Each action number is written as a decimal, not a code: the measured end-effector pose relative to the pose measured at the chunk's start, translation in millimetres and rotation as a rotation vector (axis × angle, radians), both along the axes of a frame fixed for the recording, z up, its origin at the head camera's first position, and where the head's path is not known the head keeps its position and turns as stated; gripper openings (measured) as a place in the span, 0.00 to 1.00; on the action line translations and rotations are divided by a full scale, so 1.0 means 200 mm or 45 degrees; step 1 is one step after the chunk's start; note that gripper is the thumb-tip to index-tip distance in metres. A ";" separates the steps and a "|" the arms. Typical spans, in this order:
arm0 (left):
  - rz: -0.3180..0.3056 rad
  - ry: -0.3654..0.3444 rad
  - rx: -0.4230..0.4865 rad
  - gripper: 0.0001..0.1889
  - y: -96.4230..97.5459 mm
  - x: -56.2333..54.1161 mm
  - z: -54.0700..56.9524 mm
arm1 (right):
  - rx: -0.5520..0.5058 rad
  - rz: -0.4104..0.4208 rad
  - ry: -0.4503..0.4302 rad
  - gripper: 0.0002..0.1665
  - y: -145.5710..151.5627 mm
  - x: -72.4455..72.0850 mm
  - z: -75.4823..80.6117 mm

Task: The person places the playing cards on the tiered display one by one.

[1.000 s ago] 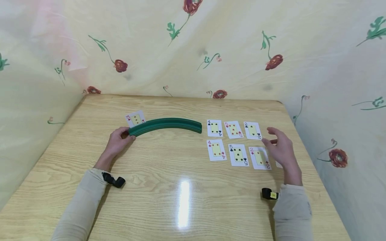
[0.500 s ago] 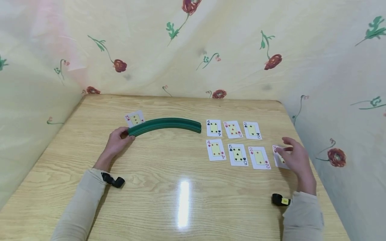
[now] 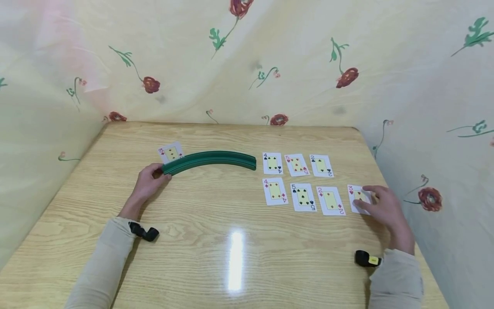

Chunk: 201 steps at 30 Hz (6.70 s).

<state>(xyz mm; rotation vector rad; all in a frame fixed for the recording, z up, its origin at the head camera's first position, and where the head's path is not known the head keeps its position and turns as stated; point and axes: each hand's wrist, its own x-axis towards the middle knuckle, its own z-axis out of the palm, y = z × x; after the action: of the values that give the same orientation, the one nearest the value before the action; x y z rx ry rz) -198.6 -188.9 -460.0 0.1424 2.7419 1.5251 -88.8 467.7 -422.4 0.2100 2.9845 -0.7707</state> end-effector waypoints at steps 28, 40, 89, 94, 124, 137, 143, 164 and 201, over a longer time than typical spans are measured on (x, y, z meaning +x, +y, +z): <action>-0.011 0.040 -0.016 0.19 -0.01 -0.01 0.01 | 0.105 0.113 -0.290 0.51 0.00 -0.05 0.08; -0.015 0.060 -0.002 0.18 0.00 0.00 0.00 | 0.201 -0.041 -0.247 0.74 -0.02 -0.03 0.09; -0.015 0.042 -0.006 0.17 0.00 0.00 0.01 | 0.334 0.008 0.254 0.11 -0.23 -0.10 0.40; -0.012 0.038 0.003 0.17 0.00 0.00 0.01 | 0.303 0.045 0.304 0.10 -0.31 -0.13 0.41; -0.011 0.027 0.013 0.17 0.00 0.00 0.01 | 0.116 0.229 0.502 0.10 -0.76 -0.28 0.47; -0.020 0.041 0.014 0.17 0.00 0.00 0.02 | 0.072 0.298 0.508 0.11 -0.96 -0.34 0.48; -0.024 0.048 0.020 0.17 0.00 0.00 0.02 | 0.055 0.327 0.515 0.11 -1.04 -0.38 0.46; -0.023 0.041 0.020 0.17 -0.01 -0.01 0.00 | -0.046 0.436 0.456 0.11 -1.34 -0.50 0.39; -0.008 0.044 0.011 0.18 0.00 0.00 0.00 | -0.139 0.636 0.512 0.09 -1.79 -0.58 0.32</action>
<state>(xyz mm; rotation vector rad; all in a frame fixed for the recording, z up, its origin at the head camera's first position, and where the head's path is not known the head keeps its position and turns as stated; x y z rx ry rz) -198.5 -188.1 -460.0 0.1793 2.7583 1.5478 -204.0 110.4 -357.9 -0.7505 3.1047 -0.9928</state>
